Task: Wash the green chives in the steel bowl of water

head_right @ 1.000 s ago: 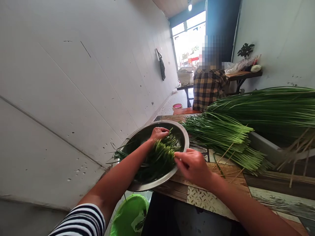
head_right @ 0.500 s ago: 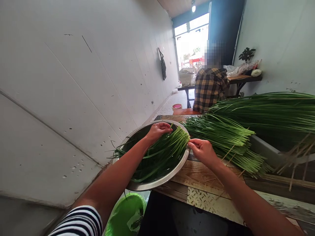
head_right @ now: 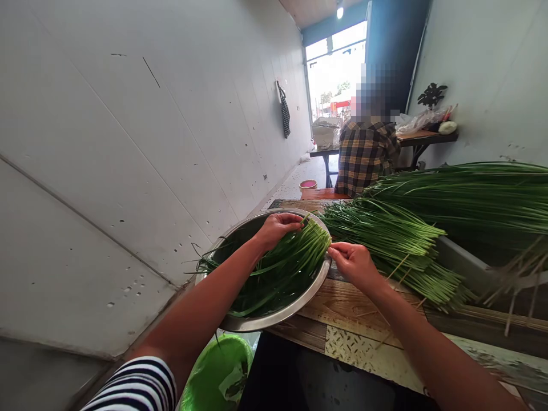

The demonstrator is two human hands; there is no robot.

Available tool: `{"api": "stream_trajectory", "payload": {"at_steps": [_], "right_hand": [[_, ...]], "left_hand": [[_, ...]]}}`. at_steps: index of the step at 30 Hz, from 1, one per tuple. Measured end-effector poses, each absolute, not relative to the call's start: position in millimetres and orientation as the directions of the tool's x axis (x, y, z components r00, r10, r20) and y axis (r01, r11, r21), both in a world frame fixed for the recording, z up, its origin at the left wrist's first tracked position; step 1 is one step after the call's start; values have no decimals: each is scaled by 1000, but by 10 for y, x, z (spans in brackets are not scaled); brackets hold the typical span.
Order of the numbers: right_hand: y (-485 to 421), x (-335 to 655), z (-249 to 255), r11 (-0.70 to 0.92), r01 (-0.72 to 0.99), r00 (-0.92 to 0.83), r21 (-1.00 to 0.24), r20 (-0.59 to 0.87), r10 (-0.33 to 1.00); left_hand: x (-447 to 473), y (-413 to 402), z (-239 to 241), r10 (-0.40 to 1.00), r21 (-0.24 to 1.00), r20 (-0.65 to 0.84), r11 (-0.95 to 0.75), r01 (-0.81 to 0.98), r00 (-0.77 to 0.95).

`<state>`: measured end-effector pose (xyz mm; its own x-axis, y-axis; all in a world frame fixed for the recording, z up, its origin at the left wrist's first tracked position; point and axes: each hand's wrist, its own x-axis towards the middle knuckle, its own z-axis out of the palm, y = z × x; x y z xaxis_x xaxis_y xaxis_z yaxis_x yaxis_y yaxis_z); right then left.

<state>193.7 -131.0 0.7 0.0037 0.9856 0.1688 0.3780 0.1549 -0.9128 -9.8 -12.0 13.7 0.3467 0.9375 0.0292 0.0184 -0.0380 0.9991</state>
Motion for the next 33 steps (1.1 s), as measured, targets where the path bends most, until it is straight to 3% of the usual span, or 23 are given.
{"api": "stream_trajectory", "payload": {"at_steps": [21,33], "right_hand": [[-1282,1971,-25,188,468,-12,-864,207,978],[-1299,1953,-1,198,435,-10,-878,215,976]], "left_hand": [[-60,-182,185,946,999,10,0,-32,323],[-48,-162,164,955,999,22,-9,-46,294]]}}
